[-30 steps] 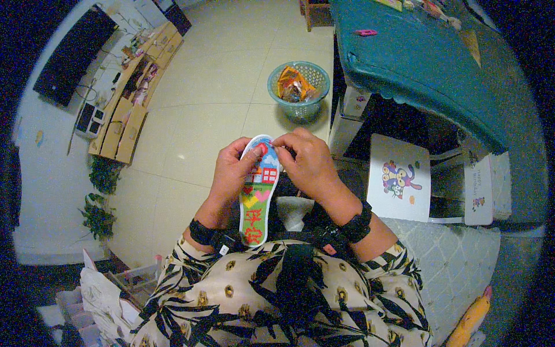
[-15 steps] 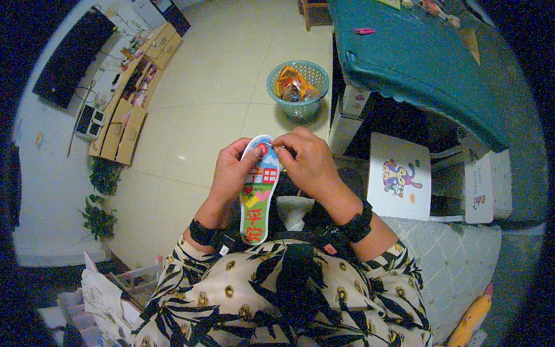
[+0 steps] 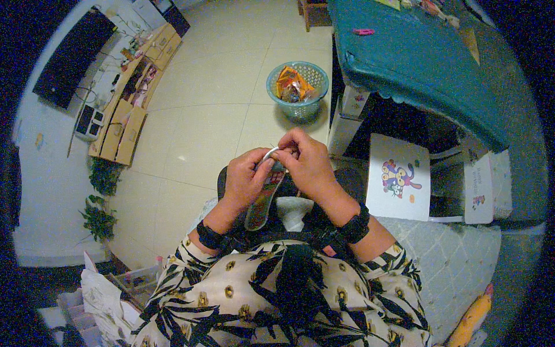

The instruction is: The person sews around the perimeter of a patterned shoe insole by hand with a needle and thread.

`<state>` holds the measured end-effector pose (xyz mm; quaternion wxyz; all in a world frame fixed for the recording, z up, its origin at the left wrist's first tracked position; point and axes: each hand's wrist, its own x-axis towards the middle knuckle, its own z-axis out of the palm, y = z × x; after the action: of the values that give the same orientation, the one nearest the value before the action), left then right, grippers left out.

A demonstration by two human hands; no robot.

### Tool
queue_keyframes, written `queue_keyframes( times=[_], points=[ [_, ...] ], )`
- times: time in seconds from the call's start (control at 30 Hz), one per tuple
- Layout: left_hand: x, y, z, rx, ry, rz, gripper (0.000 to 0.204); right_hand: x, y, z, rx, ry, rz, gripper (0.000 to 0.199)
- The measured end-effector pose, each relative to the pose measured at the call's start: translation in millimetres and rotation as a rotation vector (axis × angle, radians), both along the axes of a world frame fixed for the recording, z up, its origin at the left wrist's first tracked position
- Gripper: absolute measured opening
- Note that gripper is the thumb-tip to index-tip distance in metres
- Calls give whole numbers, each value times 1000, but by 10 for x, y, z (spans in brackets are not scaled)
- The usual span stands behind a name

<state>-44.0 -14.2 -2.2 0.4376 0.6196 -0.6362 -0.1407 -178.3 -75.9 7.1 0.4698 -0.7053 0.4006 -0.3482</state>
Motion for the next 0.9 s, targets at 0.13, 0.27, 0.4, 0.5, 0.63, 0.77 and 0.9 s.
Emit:
queue_keyframes(
  times=[0.13,0.27,0.4,0.5,0.63,0.77,0.9],
  points=[
    [80,19,59,63,32,-52,11,-90,-113,-108,-59,-129,-57,13],
    [140,-26,-19,-65,3,-198,8,-179,-162,-129,468,-168,366,16],
    [117,-39,-27,-47,16,-286,6,-180,-99,-181,717,-375,378,10],
    [83,-28,8,-95,41,-382,7,-194,-113,-253,879,-662,277,6],
    [181,15,-9,75,246,-247,11,-431,-256,-331,1071,-1058,161,6],
    [392,-1,-44,225,719,2,16,-915,-459,-457,964,-1107,0,7],
    [648,5,-55,178,755,56,15,-1805,-718,-1260,499,-874,-508,13]
  ],
)
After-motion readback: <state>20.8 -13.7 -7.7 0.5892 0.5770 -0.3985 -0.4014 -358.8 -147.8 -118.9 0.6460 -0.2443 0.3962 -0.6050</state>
